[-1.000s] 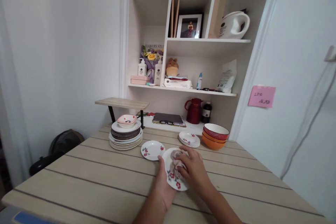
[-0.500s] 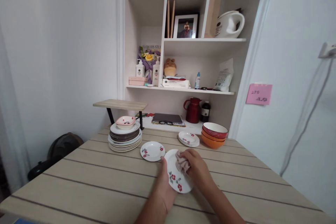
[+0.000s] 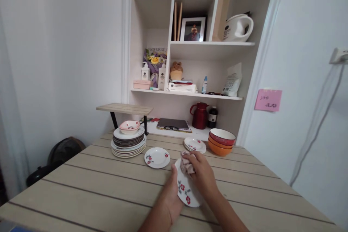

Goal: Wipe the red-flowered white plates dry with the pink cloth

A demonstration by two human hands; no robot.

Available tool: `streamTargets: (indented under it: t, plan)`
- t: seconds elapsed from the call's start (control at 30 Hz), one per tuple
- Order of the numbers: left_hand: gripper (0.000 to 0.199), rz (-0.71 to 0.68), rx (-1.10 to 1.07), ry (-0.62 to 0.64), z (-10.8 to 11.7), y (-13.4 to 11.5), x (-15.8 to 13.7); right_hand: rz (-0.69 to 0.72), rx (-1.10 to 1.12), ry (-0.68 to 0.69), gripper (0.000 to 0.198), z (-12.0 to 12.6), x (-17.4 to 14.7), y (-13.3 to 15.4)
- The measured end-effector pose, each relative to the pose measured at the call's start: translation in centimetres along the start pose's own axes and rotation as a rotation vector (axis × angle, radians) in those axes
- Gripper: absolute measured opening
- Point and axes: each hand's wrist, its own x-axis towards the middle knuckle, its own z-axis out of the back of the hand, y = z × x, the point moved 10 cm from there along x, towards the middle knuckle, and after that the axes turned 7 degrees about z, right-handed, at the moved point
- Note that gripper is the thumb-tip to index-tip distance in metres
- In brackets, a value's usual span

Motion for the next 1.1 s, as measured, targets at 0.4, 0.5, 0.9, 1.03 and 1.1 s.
streamTargets:
  t: [0.4, 0.5, 0.9, 1.03, 1.1]
  plan:
    - [0.066, 0.004, -0.027, -0.004, 0.3, -0.4, 0.0, -0.018, -0.042, 0.009, 0.047, 0.1, 0.0, -0.3]
    - [0.066, -0.055, -0.038, 0.027, 0.3, -1.4, 0.0, -0.067, -0.072, -0.016, 0.048, 0.8, -0.4, -2.0]
    - [0.068, -0.278, -0.143, -0.069, 1.4, -5.5, -1.5, 0.028, 0.056, 0.147, 0.039, -1.4, -1.1, 2.1]
    - [0.073, -0.231, -0.134, -0.083, 1.9, -5.2, -1.3, 0.065, 0.123, 0.208, 0.034, -2.4, -1.2, 3.3]
    - [0.073, -0.26, -0.141, -0.074, 2.2, -5.4, -1.1, 0.043, 0.121, 0.182, 0.038, -2.0, -1.1, 2.3]
